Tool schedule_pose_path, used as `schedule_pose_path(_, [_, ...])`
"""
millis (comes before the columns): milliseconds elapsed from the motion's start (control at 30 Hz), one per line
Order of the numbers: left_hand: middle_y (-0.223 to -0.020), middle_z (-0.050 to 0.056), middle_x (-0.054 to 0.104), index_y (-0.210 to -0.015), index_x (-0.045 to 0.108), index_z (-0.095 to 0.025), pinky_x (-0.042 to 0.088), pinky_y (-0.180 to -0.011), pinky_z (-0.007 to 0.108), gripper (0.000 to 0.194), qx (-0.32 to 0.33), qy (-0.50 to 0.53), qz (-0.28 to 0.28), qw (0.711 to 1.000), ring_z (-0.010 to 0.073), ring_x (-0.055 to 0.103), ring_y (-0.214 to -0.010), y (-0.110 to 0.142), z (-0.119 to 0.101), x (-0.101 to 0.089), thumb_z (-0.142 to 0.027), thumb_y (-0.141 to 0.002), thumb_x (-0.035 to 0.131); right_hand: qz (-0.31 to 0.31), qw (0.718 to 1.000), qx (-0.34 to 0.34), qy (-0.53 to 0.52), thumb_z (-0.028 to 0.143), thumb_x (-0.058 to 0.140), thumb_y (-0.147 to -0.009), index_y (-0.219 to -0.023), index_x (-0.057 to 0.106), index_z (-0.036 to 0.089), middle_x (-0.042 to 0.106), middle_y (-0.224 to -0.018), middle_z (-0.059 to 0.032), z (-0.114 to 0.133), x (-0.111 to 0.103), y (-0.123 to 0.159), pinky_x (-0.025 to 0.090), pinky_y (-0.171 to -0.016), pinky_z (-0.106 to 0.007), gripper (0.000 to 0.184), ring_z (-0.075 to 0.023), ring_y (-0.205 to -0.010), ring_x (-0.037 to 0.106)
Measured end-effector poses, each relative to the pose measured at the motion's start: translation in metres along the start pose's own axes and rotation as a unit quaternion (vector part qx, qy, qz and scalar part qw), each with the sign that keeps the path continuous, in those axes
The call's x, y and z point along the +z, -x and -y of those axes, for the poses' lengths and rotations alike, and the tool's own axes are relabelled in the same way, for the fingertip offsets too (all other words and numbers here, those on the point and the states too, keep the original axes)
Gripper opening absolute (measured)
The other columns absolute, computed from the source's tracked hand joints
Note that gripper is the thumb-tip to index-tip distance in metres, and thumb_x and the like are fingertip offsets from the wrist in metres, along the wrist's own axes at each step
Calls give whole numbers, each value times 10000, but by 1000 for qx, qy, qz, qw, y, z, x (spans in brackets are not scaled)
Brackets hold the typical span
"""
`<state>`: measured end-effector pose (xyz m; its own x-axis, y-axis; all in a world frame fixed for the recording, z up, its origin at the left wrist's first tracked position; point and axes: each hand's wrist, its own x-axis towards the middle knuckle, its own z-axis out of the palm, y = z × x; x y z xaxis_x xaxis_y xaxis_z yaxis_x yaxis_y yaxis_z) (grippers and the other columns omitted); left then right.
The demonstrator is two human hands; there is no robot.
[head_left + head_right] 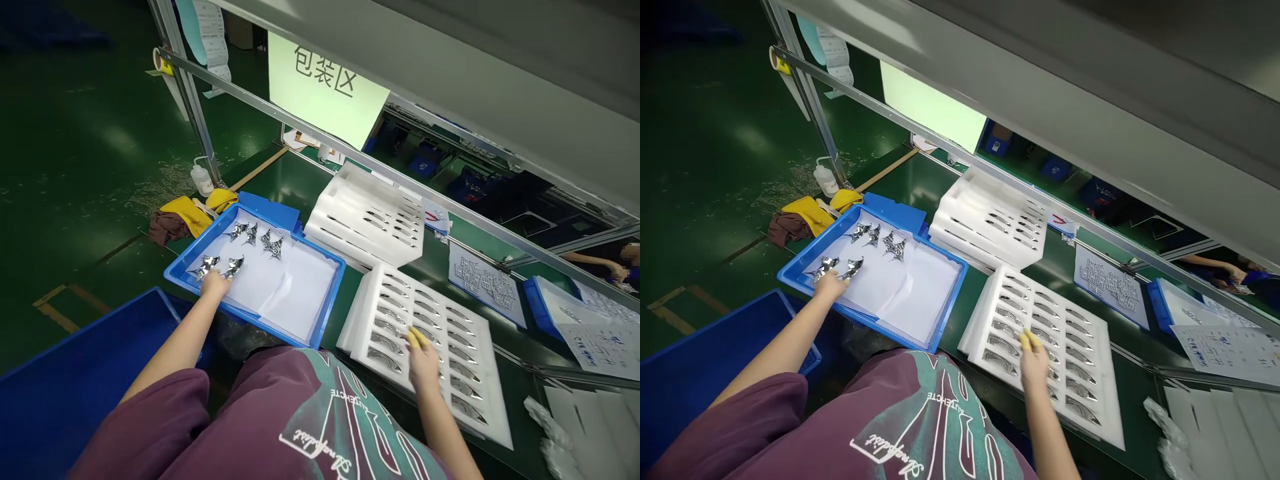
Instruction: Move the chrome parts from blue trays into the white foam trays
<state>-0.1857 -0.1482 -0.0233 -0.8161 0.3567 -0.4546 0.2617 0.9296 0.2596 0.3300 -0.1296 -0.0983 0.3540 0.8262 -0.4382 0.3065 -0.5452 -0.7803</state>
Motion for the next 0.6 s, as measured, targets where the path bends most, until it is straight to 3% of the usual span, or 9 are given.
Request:
schedule_pose_path(67, [-993, 178, 666, -1319, 409, -75, 511, -808, 386, 606, 17, 61, 41, 997, 273, 651, -942, 24, -5, 14, -158, -756, 615, 131, 990, 23, -54, 619, 600, -595, -980, 685, 159, 686, -976, -129, 33, 57, 29, 496, -733, -370, 605, -261, -858, 637])
schedule_pose_path(133, [-886, 102, 685, -1317, 415, -93, 521, -737, 292, 604, 37, 120, 96, 987, 194, 674, -807, 56, -11, 36, -165, -759, 634, 261, 961, 20, -87, 612, 654, -569, -864, 707, 174, 696, -954, -118, 61, 106, 58, 474, -669, -336, 531, -225, -773, 626])
schedule_pose_path(167, [-838, 80, 683, -1307, 429, -92, 518, -700, 270, 599, 44, 151, 133, 979, 175, 672, -753, 74, -14, 48, -179, -756, 646, 297, 949, 25, -98, 607, 671, -563, -841, 709, 176, 697, -956, -114, 72, 126, 71, 458, -645, -318, 515, -209, -750, 618])
schedule_pose_path(233, [-798, 65, 669, -1333, 398, -81, 505, -671, 259, 679, 47, 264, 236, 934, 159, 659, -691, 107, -18, 71, -175, -722, 680, 340, 931, 54, -121, 597, 698, -550, -813, 702, 179, 698, -918, -95, 88, 154, 93, 426, -615, -285, 493, -186, -727, 603])
schedule_pose_path(333, [-711, 22, 638, -1394, 313, -66, 497, -695, 259, 814, 85, 323, 293, 896, 135, 628, -640, 142, -16, 93, -172, -692, 712, 378, 905, 106, -163, 567, 724, -544, -720, 657, 173, 664, -723, -48, 96, 174, 112, 388, -591, -247, 436, -151, -678, 569])
schedule_pose_path(433, [-659, -14, 604, -1444, 215, -52, 491, -708, 264, 926, 158, 299, 335, 879, 125, 594, -621, 149, -8, 97, -210, -687, 726, 391, 888, 146, -192, 507, 758, -520, -651, 602, 169, 612, -627, -15, 93, 178, 119, 362, -569, -240, 394, -125, -610, 527])
schedule_pose_path(533, [-814, 18, 646, -1448, 263, -134, 499, -696, 277, 1010, 236, 221, 410, 853, 127, 576, -645, 122, -3, 83, -267, -601, 798, 349, 909, 147, -173, 507, 745, -530, -630, 590, 177, 616, -641, -18, 88, 177, 120, 371, -583, -254, 378, -134, -621, 530])
schedule_pose_path(600, [-972, 49, 652, -1382, 404, -189, 508, -724, 292, 919, 264, 117, 386, 876, 144, 583, -707, 86, -4, 62, -278, -566, 816, 318, 931, 118, -138, 525, 719, -551, -618, 594, 182, 624, -654, -31, 83, 174, 117, 382, -602, -265, 371, -157, -667, 553])
